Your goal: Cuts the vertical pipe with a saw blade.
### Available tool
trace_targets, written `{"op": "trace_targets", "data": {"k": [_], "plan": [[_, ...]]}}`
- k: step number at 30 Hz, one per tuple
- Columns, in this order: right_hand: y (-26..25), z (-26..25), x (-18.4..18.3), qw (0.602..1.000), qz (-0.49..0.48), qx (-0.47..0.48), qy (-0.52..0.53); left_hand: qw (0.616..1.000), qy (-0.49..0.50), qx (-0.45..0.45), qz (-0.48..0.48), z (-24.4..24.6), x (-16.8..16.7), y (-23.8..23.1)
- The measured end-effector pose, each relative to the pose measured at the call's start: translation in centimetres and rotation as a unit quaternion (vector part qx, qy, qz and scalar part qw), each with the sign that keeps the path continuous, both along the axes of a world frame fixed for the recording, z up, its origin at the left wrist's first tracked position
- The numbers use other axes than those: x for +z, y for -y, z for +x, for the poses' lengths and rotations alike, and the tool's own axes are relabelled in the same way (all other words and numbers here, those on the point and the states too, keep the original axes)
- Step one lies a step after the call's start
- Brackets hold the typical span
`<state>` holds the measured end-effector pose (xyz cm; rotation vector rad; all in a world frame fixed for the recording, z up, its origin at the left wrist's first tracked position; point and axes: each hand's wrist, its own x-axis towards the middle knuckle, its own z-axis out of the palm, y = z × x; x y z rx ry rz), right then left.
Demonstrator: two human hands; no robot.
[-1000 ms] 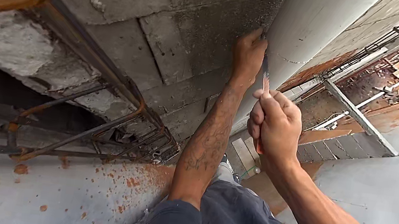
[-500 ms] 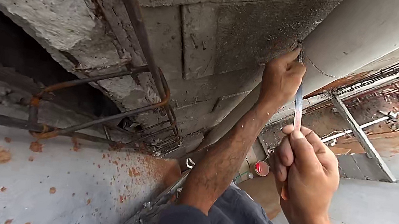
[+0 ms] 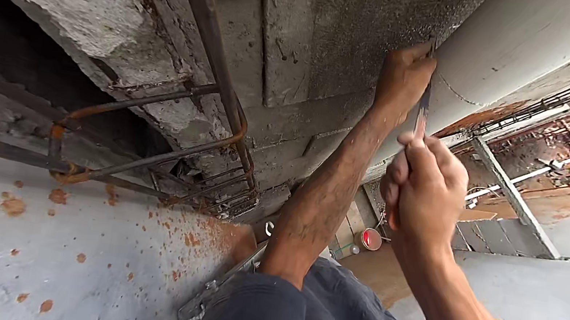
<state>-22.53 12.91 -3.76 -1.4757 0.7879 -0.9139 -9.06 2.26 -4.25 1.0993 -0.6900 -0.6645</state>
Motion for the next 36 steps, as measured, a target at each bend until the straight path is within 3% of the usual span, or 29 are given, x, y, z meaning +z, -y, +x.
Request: {"op": "trace_targets", "data": {"k": [3,9,13,18,22,28,32,36], "plan": [[-1.6,-2.4,0.1,0.999,0.015,0.016,0.034,1.0,0.002,0.025,0.001,-2.1,-0.2,-2.1],[0.6,0.8,0.4,1.0,0.005,-0.004,0.01,1.0,0.019,-0.001,0.015,0.5,0.3,0.5],[-0.7,-2.1,0.1,0.999,0.017,0.013,0.037,0.999,0.02,0.031,0.009,-1.6,-0.1,-1.5],[1.2,0.4,1.0,1.0,0.009,0.011,-0.009,0.999,0.036,0.014,0.023,0.6,0.0,1.3],[-0.8,-2.8,0.8,0.998,0.047,0.021,0.047,0.998,0.043,0.05,0.018,-1.9,-0.2,-1.7],[0.8,-0.2,1.4,0.999,0.034,0.006,0.004,0.999,0.019,0.018,0.031,0.2,0.5,0.5],[-0.4,-3.2,1.2,0.997,0.057,0.017,0.052,0.998,0.025,0.057,0.019,-2.4,0.1,-1.6],[1.6,-0.8,1.1,1.0,0.024,0.012,-0.005,0.999,0.033,0.025,0.029,-0.2,-0.1,1.1]]}}
